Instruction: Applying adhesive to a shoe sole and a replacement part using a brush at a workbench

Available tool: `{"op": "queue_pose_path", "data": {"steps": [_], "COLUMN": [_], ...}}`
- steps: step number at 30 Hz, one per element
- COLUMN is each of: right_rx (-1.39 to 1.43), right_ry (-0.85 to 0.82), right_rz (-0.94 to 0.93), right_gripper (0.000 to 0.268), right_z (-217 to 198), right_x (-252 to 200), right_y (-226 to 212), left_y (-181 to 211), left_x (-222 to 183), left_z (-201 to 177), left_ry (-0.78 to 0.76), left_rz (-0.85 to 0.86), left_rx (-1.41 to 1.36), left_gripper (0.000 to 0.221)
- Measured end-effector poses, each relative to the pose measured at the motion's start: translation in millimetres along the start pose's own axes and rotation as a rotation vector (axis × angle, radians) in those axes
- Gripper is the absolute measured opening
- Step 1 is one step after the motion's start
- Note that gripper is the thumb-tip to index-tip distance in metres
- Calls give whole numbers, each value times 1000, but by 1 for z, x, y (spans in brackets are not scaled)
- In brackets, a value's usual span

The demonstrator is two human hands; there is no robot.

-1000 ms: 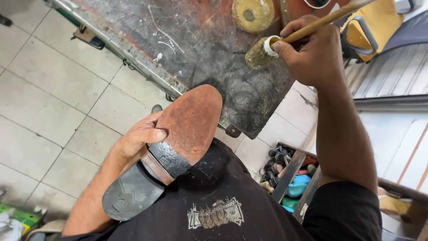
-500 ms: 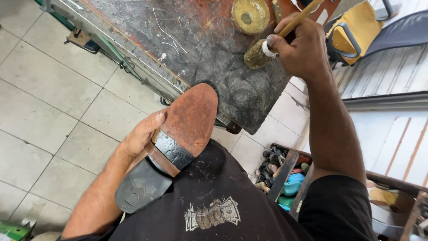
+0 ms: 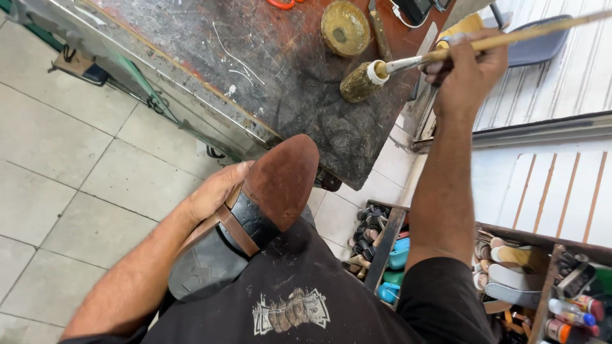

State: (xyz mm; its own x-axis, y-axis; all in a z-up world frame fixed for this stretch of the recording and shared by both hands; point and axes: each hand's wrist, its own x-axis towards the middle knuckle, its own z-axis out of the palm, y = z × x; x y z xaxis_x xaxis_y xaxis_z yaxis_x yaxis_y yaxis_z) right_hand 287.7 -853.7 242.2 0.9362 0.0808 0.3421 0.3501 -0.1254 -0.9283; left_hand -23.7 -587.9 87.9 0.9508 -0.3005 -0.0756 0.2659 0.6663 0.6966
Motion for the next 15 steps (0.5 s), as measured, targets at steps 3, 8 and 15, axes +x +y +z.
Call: {"op": "queue_pose_path", "data": {"steps": [3, 8, 15], "right_rx": [189, 397, 738], "right_ry": [121, 127, -58], "right_rz": [94, 283, 478], "right_gripper": [16, 12, 21], "right_z": [-14, -9, -34], "right_x": [-2, -9, 10], "right_y": [21, 50, 133], "left_y": [-6, -12, -19], "left_x": [6, 21, 36], "left_z": [3, 29, 70], "left_ry": [-19, 83, 433], "left_rz": [-1, 26, -1], "left_rx": [-44, 0, -121], "left_gripper": [61, 61, 48]}}
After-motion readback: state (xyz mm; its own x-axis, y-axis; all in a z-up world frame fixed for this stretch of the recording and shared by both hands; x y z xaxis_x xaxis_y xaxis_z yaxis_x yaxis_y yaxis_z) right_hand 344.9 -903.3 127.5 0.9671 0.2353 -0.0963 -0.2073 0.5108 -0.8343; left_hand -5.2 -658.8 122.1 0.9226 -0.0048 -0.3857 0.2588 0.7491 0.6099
